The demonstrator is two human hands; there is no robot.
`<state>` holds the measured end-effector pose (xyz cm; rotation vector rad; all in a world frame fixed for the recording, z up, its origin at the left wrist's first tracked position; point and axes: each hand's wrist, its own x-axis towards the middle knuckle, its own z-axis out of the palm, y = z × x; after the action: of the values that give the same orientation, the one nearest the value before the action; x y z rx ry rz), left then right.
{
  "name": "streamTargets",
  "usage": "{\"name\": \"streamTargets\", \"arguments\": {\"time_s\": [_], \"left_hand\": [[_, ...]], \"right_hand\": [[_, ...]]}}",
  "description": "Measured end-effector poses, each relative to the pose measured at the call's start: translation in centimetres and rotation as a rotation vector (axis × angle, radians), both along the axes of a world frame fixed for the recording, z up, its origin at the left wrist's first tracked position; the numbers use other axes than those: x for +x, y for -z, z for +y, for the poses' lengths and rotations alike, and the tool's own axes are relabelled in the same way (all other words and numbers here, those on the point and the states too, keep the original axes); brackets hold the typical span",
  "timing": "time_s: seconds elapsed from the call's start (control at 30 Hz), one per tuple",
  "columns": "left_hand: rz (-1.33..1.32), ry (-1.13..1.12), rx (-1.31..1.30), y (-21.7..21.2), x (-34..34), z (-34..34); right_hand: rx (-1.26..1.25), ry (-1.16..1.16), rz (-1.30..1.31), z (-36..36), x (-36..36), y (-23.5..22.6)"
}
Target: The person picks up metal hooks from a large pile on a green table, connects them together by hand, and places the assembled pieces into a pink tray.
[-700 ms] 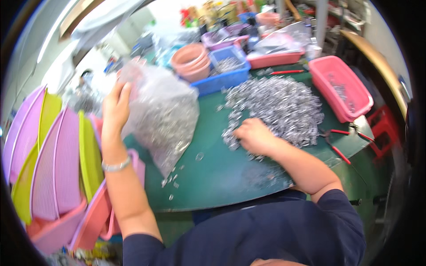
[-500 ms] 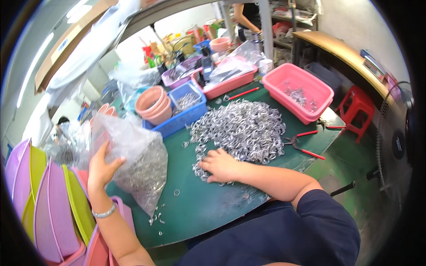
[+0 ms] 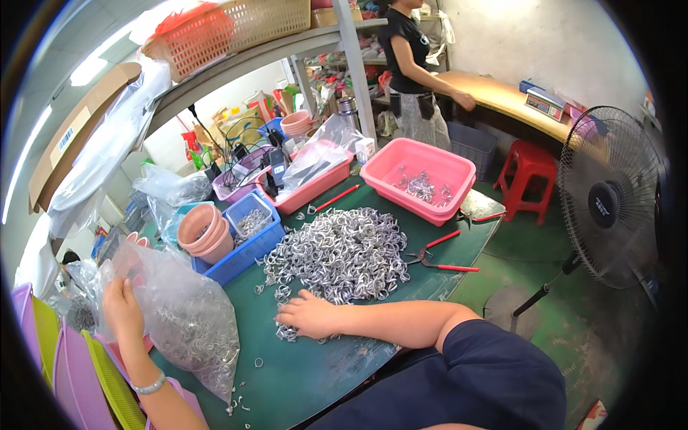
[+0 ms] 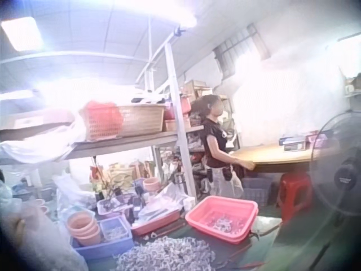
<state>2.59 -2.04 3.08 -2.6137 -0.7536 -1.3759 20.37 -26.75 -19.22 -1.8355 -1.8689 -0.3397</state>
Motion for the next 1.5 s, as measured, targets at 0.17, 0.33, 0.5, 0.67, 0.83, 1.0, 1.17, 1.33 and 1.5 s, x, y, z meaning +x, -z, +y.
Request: {"name": "streamTargets", "arguments": {"time_s": [0.17, 0.33, 0.5, 0.67, 0.83, 1.0, 1.17, 1.33, 1.5], "left_hand": [[-0.22, 0.269, 0.305, 1.6, 0.6, -9.1], [0.137, 0.622, -0.219, 10.8, 2.6, -12.9], [0.317, 0.623, -0.629, 19.8, 4.0, -11.1], [0.223, 0.719, -0.944, 21.2, 4.8, -12.4], [0.198, 0.647, -0.948, 21.8, 4.3, -12.3], [0.045, 0.847, -1.412, 22.0, 4.0, -11.6], [0.077, 0.962, -1.697, 21.1, 3.2, -11.5], [0.243, 0.779, -1.52, 19.7, 2.7, -11.3], [0.377, 0.633, -1.093, 20.6, 2.7, -10.1]], "right_hand": [[-0.152, -0.01, 0.0, 0.5, 0.2, -0.7], [-0.205, 0.041, -0.063, 1.2, -0.2, -0.7], [0.2, -0.134, 0.384, 1.4, 1.6, -1.3], [0.13, -0.196, 0.853, 0.7, 0.6, -1.3], [0.064, -0.255, 1.115, 0.6, 0.2, -1.2], [-0.033, -0.261, 1.178, 1.0, 0.7, -1.1], [-0.15, -0.434, 1.316, 0.8, 0.0, -1.6], [-0.118, -0.364, 1.245, 0.9, 0.2, -1.6], [-0.151, -0.253, 1.03, 0.5, -0.1, -2.0]]}}
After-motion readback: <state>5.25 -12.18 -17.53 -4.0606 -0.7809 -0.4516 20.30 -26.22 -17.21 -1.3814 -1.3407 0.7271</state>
